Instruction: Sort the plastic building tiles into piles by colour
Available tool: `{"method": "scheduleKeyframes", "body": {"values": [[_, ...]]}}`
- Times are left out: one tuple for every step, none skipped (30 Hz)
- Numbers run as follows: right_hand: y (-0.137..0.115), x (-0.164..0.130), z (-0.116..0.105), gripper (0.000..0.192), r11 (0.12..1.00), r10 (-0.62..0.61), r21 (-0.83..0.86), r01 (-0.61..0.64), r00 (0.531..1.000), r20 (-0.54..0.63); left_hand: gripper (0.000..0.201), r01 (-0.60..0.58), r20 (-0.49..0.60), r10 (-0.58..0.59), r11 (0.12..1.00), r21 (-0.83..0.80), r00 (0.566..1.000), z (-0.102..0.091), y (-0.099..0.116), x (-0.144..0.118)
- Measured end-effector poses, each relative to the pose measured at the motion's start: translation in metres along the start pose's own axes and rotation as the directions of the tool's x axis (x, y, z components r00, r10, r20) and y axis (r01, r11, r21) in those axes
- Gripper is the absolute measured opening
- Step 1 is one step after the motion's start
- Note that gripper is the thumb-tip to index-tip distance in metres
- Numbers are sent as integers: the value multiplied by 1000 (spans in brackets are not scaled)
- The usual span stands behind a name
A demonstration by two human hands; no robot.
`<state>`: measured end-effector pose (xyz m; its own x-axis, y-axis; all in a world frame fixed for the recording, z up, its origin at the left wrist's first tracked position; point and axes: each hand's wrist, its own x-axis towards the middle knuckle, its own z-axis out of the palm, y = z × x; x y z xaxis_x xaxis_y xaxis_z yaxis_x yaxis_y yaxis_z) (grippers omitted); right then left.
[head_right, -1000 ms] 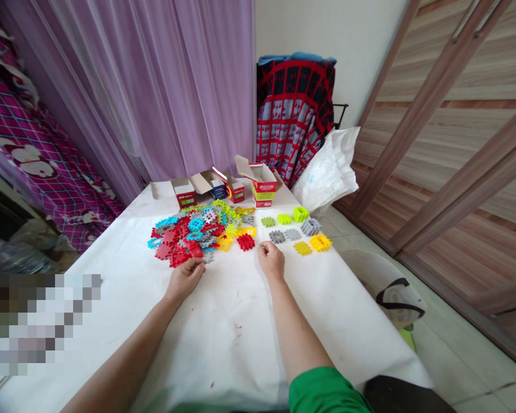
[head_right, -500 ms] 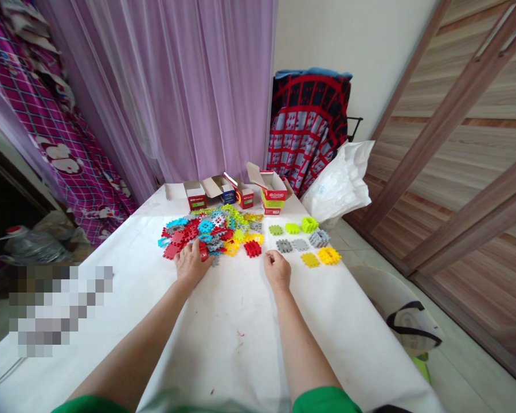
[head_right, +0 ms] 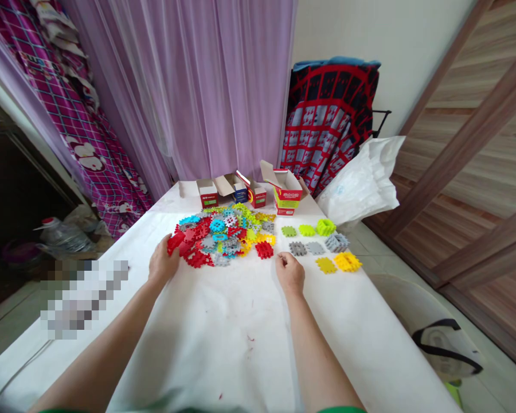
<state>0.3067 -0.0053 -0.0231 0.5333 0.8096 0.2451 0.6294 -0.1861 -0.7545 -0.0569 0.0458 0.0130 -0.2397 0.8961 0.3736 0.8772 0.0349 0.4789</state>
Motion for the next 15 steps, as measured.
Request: {"method": "scheduleKeyframes", "body": {"values": [[0, 0, 0, 26, 1000, 1, -3, -1, 1000, 0, 53, 28, 1, -28, 1000, 11, 1000, -1, -6, 3], [0, 0, 0, 26, 1000, 3, -6, -3, 1000, 1, 53, 44, 0, -44, 999, 23, 999, -2, -11, 4], [0, 0, 0, 26, 1000, 4, -10, -4, 1000, 1, 53, 53, -1, -53, 998, 33, 999, -2, -14, 4], [0, 0, 0, 25, 1000, 2, -15, -2, 1000, 1, 53, 54, -3, -54, 998, 37, 999, -2, -15, 3], [1, 0, 0, 25, 1000, -2, -20, 2, 1000, -2, 53, 42, -3, -42, 998, 45, 999, -2, -15, 2], [1, -1, 0, 25, 1000, -10, -26, 9, 1000, -7, 52, 21, 3, -21, 998, 63, 1000, -2, -13, 0], [2, -1, 0, 25, 999, -17, -31, 17, 1000, -9, 50, -2, 19, 0, 995, 95, 1000, -2, -11, -2], [2, -1, 0, 25, 999, -23, -36, 22, 1000, -8, 50, -21, 44, 15, 990, 138, 999, -2, -9, -4], [2, -1, 1, 25, 999, -27, -40, 27, 1000, -4, 52, -32, 74, 19, 982, 188, 997, -2, -7, -6], [2, -1, 1, 25, 999, -29, -45, 29, 1000, 3, 54, -36, 104, 12, 971, 236, 995, -2, -5, -7], [2, -1, 1, 25, 998, -31, -50, 31, 999, 8, 57, -36, 127, 1, 961, 273, 992, -2, -4, -7], [2, -1, 1, 25, 998, -33, -56, 34, 999, 14, 58, -37, 140, -4, 956, 291, 990, -2, -3, -7], [1, -1, 1, 25, 998, -34, -61, 35, 999, 16, 59, -45, 145, 1, 954, 296, 989, -1, -3, -7], [1, -2, 1, 26, 997, -35, -66, 36, 999, 14, 58, -54, 142, 13, 955, 292, 990, 0, -4, -6], [1, -3, 1, 26, 997, -38, -71, 38, 999, 12, 57, -61, 133, 24, 958, 280, 991, 2, -5, -6]]}}
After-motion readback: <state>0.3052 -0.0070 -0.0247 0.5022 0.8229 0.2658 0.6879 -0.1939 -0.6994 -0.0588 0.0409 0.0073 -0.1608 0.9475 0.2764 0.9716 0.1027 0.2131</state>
